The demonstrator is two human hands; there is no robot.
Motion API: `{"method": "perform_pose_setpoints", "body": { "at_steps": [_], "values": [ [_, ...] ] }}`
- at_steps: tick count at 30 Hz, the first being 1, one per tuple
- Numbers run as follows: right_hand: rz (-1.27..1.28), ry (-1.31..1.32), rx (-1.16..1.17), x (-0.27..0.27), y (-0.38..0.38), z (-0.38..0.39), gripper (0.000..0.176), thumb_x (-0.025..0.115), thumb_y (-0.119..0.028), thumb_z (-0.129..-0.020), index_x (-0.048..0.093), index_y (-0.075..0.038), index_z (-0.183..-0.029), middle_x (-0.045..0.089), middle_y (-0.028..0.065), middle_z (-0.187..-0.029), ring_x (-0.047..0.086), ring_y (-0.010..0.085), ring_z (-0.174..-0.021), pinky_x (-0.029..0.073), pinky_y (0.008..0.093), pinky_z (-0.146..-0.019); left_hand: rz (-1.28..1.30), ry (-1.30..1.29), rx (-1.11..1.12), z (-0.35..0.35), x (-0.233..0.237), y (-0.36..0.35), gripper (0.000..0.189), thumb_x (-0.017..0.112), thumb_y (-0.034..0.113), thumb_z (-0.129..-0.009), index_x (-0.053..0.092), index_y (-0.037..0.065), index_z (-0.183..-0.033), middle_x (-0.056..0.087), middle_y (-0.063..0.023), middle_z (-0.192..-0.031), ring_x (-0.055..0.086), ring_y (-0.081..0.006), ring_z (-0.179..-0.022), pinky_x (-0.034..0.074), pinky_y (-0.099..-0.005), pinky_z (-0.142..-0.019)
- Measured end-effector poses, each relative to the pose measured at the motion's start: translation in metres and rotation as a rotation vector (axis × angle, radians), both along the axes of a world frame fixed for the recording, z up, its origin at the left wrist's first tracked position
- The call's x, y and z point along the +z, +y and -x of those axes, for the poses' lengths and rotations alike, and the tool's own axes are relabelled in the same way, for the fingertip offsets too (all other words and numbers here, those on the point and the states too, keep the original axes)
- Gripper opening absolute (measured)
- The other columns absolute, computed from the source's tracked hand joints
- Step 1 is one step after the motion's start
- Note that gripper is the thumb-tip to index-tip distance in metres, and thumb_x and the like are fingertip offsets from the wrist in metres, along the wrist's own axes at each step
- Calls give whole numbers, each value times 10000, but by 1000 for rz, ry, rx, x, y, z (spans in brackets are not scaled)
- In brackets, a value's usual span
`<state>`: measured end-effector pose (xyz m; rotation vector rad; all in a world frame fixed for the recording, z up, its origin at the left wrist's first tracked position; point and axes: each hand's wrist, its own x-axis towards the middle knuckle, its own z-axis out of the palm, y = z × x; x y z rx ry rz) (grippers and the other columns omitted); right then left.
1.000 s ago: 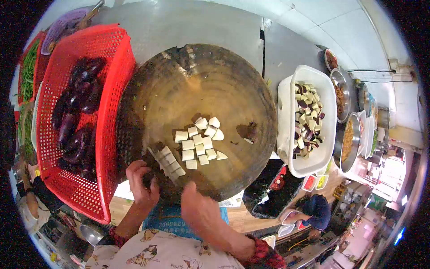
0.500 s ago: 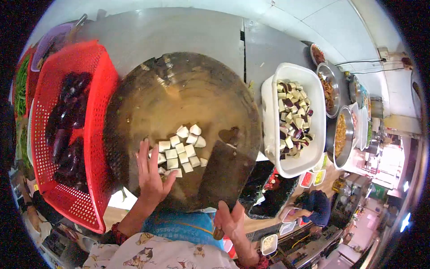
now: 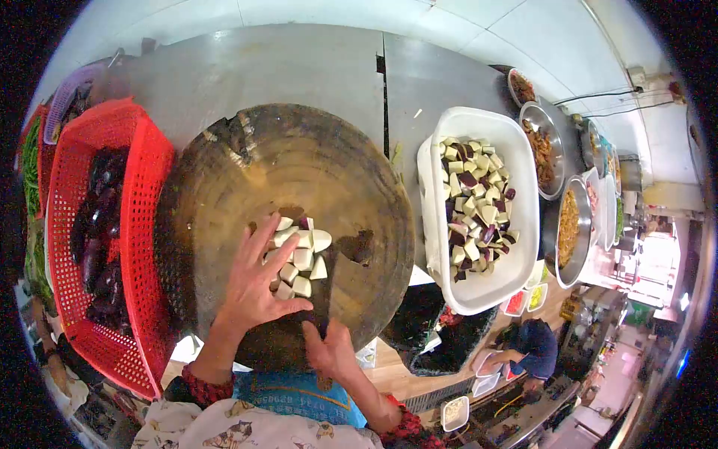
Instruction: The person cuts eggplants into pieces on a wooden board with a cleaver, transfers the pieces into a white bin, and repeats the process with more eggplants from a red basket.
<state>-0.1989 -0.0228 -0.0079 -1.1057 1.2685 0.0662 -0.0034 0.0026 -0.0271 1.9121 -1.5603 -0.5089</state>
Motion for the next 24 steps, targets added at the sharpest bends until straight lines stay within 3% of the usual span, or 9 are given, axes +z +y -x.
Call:
{"method": "perform_pose_setpoints", "body": {
  "at_steps": [2,6,11,16,18,20,21,23,24],
  "values": [
    [-25,23,155,0,-7,-7,215,578,-195,-907,593,15,-944,605,129,-626,608,218,-535,470,375,-507,13,54,54,6,-7,3,904,739,635,-654,523,89,-1342,289,-253,-1494,362,-452,-1329,237,-594,-1097],
    [188,-177,211,-3,-10,-9,243,582,-186,-899,589,1,-1055,626,158,-693,627,256,-615,502,393,-603,265,260,246,10,-6,6,795,866,167,-544,570,36,-1270,370,-245,-1435,451,-400,-1276,400,-470,-1038],
    [239,-183,287,37,-39,11,280,582,-186,-903,554,1,-1108,635,176,-735,632,292,-669,506,411,-661,337,195,231,28,37,-26,735,859,221,-586,581,23,-1237,364,-280,-1425,454,-433,-1264,403,-488,-1029],
    [246,-163,32,89,-95,67,157,564,-85,-932,563,-20,-1075,543,-9,-638,494,56,-527,398,252,-459,493,212,40,76,78,-120,685,842,346,-657,611,71,-1241,430,-267,-1383,488,-419,-1227,400,-480,-1018],
    [362,-128,-128,105,-121,93,144,569,-93,-925,587,-8,-1040,561,-12,-634,504,66,-531,418,265,-459,595,318,-20,106,89,-167,657,829,365,-668,627,124,-1245,454,-239,-1373,501,-402,-1210,390,-484,-1017],
    [472,101,-174,120,-150,113,145,553,-104,-914,599,19,-976,615,50,-662,576,143,-542,462,326,-481,682,485,-77,143,81,-212,663,785,405,-718,587,144,-1294,436,-244,-1386,471,-420,-1233,366,-518,-1025],
    [556,331,-97,130,-168,116,129,541,-91,-901,566,21,-961,636,146,-645,631,260,-538,476,396,-488,655,447,-110,157,70,-230,715,739,460,-759,519,127,-1351,419,-258,-1388,434,-444,-1260,335,-558,-1030],
    [1020,465,152,113,-193,146,123,545,-102,-899,525,8,-952,609,231,-626,632,377,-568,466,461,-490,584,324,-17,178,62,-246,734,698,493,-794,472,109,-1377,408,-263,-1391,409,-448,-1282,309,-590,-1031],
    [1023,466,142,107,-203,158,123,545,-102,-899,525,8,-952,609,231,-626,632,377,-568,466,461,-490,475,337,20,179,62,-244,701,670,441,-843,460,34,-1374,389,-262,-1424,322,-401,-1369,237,-476,-1127]
  ]
}}
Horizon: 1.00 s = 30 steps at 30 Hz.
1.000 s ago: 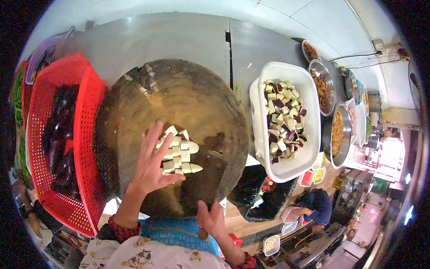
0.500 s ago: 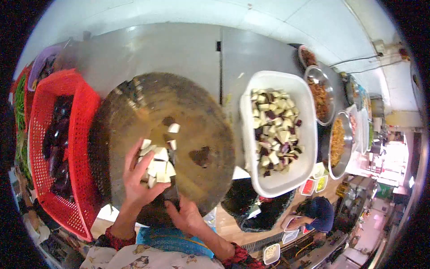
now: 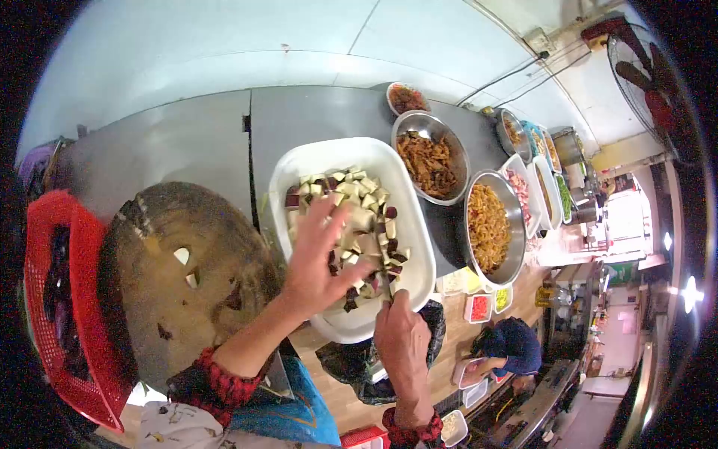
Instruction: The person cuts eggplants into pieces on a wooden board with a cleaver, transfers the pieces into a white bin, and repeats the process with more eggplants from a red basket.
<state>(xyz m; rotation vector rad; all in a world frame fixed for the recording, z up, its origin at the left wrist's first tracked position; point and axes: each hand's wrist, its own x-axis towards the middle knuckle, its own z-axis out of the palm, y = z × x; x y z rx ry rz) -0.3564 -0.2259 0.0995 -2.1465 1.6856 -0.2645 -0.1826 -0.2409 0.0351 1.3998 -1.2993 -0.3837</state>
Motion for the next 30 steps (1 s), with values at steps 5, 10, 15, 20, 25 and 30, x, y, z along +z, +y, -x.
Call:
{"method": "perform_pose_setpoints", "body": {
  "at_steps": [5,10,15,20,25,30],
  "values": [
    [288,97,-153,-8,-6,15,158,565,-136,-911,487,1,-926,596,258,-647,610,442,-615,455,513,-531,-70,-162,353,-74,-15,66,411,632,33,-800,602,-10,-1207,575,-163,-1269,513,-317,-1225,388,-420,-1054],
    [-211,-596,-454,-28,17,26,170,513,-39,-928,549,24,-1082,668,56,-881,592,192,-652,497,325,-607,-299,-389,454,-168,-59,143,321,629,47,-803,646,43,-1124,600,-132,-1220,547,-330,-1162,421,-444,-1002],
    [-442,-626,-327,-45,51,13,168,537,-71,-919,553,18,-1061,581,35,-683,522,87,-535,414,252,-467,-388,-584,206,-161,-54,173,321,697,90,-773,656,81,-1091,566,-106,-1248,560,-327,-1092,443,-431,-949],
    [-512,-513,-240,-29,80,-12,145,545,-72,-890,565,9,-1008,565,44,-577,518,106,-445,414,293,-420,-358,-505,276,-149,-87,193,306,784,120,-715,669,78,-995,578,-93,-1100,600,-288,-899,496,-395,-739],
    [-457,-636,-393,-12,116,-11,111,532,-77,-906,546,7,-978,539,33,-548,510,103,-433,400,279,-407,-217,-285,346,-144,-64,163,187,741,12,-768,686,64,-939,593,-97,-1041,628,-232,-774,508,-311,-608],
    [-199,-916,-536,-4,144,4,63,483,-74,-946,487,-12,-937,425,5,-491,417,104,-358,347,265,-350,-59,394,-149,-74,11,78,445,706,14,-823,599,81,-1250,518,-161,-1269,642,-188,-907,537,-274,-686]
  ]
}}
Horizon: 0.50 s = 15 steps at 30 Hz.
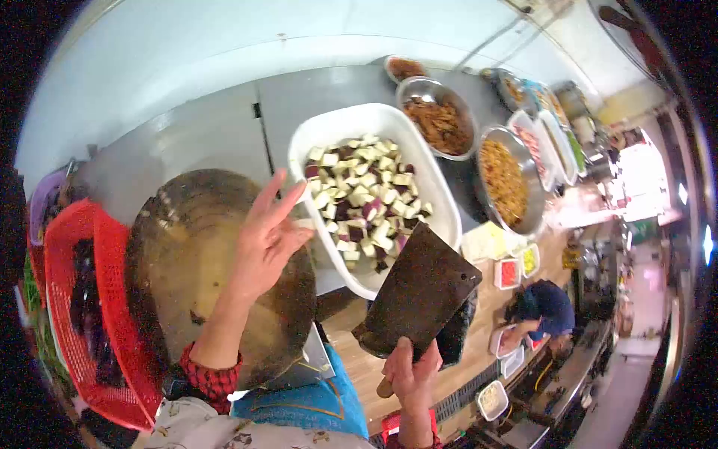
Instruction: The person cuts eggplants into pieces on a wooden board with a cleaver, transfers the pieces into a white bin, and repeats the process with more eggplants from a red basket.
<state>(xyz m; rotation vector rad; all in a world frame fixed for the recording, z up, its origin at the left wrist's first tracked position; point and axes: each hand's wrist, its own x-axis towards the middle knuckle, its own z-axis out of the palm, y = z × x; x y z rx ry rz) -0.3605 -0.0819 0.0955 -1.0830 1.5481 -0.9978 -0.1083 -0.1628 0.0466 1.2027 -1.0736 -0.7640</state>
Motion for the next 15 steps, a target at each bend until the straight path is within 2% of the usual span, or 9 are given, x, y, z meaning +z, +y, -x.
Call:
{"method": "perform_pose_setpoints", "body": {
  "at_steps": [1,2,4,6,8,10,13,14,15],
  "values": [
    [19,12,-34,1,8,8,63,483,-74,-946,487,-12,-937,425,5,-491,417,104,-358,347,265,-350,-27,93,-106,10,14,-7,522,707,39,-833,545,89,-1327,495,-177,-1308,646,-200,-938,541,-281,-692],
    [17,61,-45,-1,18,19,74,504,-77,-940,492,-5,-952,468,18,-510,460,106,-388,378,268,-375,-62,-133,-69,12,22,-10,594,703,35,-825,477,77,-1373,469,-152,-1354,611,-167,-940,527,-278,-752],
    [8,162,-85,0,36,34,95,522,-84,-941,493,2,-970,518,31,-531,505,107,-417,408,267,-398,-155,-552,35,2,11,-3,520,733,112,-806,535,77,-1285,483,-180,-1310,588,-263,-1031,511,-349,-824],
    [8,144,-148,-13,57,53,91,518,-83,-944,489,-1,-972,515,28,-531,499,105,-413,405,267,-395,-380,-797,-35,-6,4,23,416,733,154,-798,566,73,-1171,502,-193,-1210,544,-353,-1043,481,-408,-852],
    [-28,110,-216,-14,72,64,79,510,-77,-948,481,-8,-973,503,21,-532,480,101,-401,394,266,-388,-495,-963,-127,-7,-32,50,328,707,140,-810,574,66,-1101,509,-179,-1102,541,-379,-971,475,-442,-820],
    [-32,79,-295,-18,82,80,79,507,-79,-951,479,-9,-972,500,21,-533,476,101,-399,392,267,-386,-467,-803,-56,6,-39,65,266,705,84,-799,606,50,-1044,525,-175,-1050,565,-348,-941,486,-399,-759],
    [-23,-6,-400,-19,90,103,80,487,-80,-958,454,-22,-915,425,2,-532,440,108,-382,412,275,-378,-453,-719,-19,11,-48,79,229,670,59,-814,595,43,-1030,526,-139,-1003,570,-307,-847,484,-373,-770],
    [-3,12,-428,-23,94,117,84,487,-87,-959,450,-28,-912,420,0,-530,428,108,-378,405,277,-374,-444,-727,-39,26,-44,76,229,670,59,-814,595,43,-1030,526,-139,-1003,570,-307,-847,484,-373,-770],
    [12,32,-449,-25,97,128,89,488,-94,-960,446,-34,-910,415,-1,-528,416,108,-373,399,279,-370,-378,-619,-115,49,-37,78,227,655,27,-810,598,34,-1029,537,-119,-1012,570,-271,-834,486,-349,-765]
  ]
}}
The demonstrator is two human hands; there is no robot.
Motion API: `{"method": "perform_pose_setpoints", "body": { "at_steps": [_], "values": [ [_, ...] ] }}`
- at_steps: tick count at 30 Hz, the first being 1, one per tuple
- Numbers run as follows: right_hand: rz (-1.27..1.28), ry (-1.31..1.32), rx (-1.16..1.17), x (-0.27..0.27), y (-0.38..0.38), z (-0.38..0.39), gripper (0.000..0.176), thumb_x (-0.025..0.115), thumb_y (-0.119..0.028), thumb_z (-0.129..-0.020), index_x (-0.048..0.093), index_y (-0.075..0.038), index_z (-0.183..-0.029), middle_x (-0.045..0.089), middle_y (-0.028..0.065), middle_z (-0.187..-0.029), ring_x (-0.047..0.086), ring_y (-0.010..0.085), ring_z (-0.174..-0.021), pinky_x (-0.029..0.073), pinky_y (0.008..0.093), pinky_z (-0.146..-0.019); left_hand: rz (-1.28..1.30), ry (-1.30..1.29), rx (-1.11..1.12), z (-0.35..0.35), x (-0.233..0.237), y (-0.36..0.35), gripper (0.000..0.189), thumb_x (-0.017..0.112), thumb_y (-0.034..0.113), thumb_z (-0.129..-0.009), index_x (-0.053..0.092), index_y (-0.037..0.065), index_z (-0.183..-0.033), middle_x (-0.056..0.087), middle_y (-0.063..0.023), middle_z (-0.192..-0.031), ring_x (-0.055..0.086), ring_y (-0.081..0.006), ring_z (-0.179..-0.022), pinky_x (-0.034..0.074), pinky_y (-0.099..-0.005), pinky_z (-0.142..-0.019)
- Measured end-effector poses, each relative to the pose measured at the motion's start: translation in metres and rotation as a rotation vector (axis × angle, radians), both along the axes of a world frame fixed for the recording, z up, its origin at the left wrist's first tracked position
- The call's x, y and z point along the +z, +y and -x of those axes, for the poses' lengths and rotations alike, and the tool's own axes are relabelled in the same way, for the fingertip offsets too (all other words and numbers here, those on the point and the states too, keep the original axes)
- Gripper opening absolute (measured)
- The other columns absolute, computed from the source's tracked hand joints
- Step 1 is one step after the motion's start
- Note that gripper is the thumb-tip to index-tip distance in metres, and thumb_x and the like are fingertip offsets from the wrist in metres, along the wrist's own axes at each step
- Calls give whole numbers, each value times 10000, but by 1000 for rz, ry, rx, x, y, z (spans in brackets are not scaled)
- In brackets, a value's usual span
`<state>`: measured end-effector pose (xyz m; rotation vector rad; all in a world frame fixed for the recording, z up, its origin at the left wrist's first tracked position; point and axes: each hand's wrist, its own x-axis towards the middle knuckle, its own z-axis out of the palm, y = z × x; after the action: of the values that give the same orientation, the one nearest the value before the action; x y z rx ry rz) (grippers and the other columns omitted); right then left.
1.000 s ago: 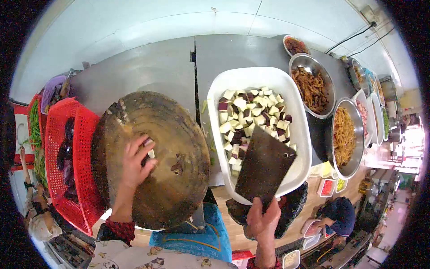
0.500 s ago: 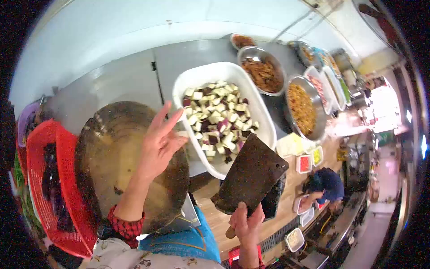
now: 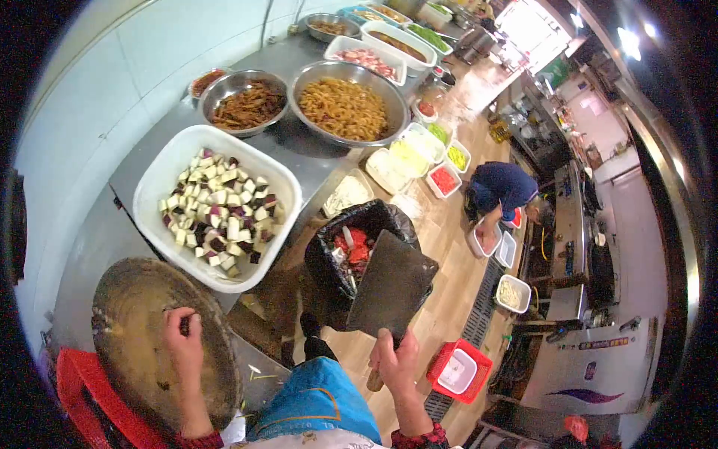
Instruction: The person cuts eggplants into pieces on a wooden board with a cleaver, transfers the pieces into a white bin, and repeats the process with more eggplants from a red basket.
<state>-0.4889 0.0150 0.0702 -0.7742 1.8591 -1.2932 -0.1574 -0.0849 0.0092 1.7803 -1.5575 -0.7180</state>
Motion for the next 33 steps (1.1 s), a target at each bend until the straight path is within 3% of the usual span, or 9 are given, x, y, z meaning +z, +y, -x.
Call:
{"method": "perform_pose_setpoints", "body": {
  "at_steps": [4,8,13,19,21,23,24,28,33],
  "values": [
    [63,-115,-158,8,-5,43,93,496,-91,-961,441,-16,-957,452,15,-527,448,116,-379,407,281,-368,-171,528,-419,128,54,-11,618,695,61,-787,480,55,-1367,488,-139,-1353,506,-252,-1223,476,-341,-952],
    [53,-71,-155,10,-8,80,89,486,-94,-969,446,-14,-970,440,6,-524,438,114,-375,410,280,-370,5,122,-568,163,49,-18,624,739,164,-790,487,28,-1344,447,-169,-1403,522,-316,-1207,460,-390,-974],
    [17,-195,58,2,-41,79,55,469,-43,-940,454,-2,-974,468,25,-535,470,119,-388,422,288,-373,72,112,-146,122,32,-10,245,673,39,-808,656,4,-1049,650,-144,-1099,621,-306,-1036,475,-374,-921],
    [-20,-172,592,28,-128,10,264,542,-50,-881,490,10,-1133,530,18,-644,475,85,-463,402,242,-440,144,-56,263,39,34,48,195,662,27,-811,665,23,-1006,674,-142,-1022,648,-309,-957,507,-368,-848],
    [115,139,811,29,-168,-13,232,550,-29,-862,511,18,-1086,539,53,-647,501,143,-503,424,268,-477,172,-159,403,3,39,83,168,660,47,-809,675,27,-975,679,-144,-978,653,-325,-922,522,-378,-807],
    [323,1006,835,18,-207,-43,298,598,-87,-829,508,47,-1079,593,255,-721,598,404,-628,475,451,-582,163,-293,551,-35,50,121,170,661,60,-808,677,32,-974,680,-146,-966,652,-329,-917,522,-382,-804],
    [235,1103,826,12,-227,-63,309,605,-131,-842,515,36,-1086,627,266,-780,621,453,-731,478,488,-629,151,-389,598,-55,58,140,171,662,72,-807,679,36,-973,680,-147,-955,650,-333,-913,522,-385,-801],
    [322,1370,998,-42,-292,-115,373,576,-131,-885,493,39,-1206,641,257,-957,626,427,-870,498,486,-739,69,-537,839,-143,96,225,197,684,113,-796,664,23,-970,662,-157,-983,634,-340,-954,515,-405,-820],
    [421,1536,940,-115,-298,-140,384,652,-113,-814,520,-5,-1158,650,239,-937,632,415,-886,487,511,-789,-424,-428,918,-277,78,358,673,783,289,-697,535,23,-1264,541,-203,-1239,532,-368,-1141,423,-422,-1007]
  ]
}}
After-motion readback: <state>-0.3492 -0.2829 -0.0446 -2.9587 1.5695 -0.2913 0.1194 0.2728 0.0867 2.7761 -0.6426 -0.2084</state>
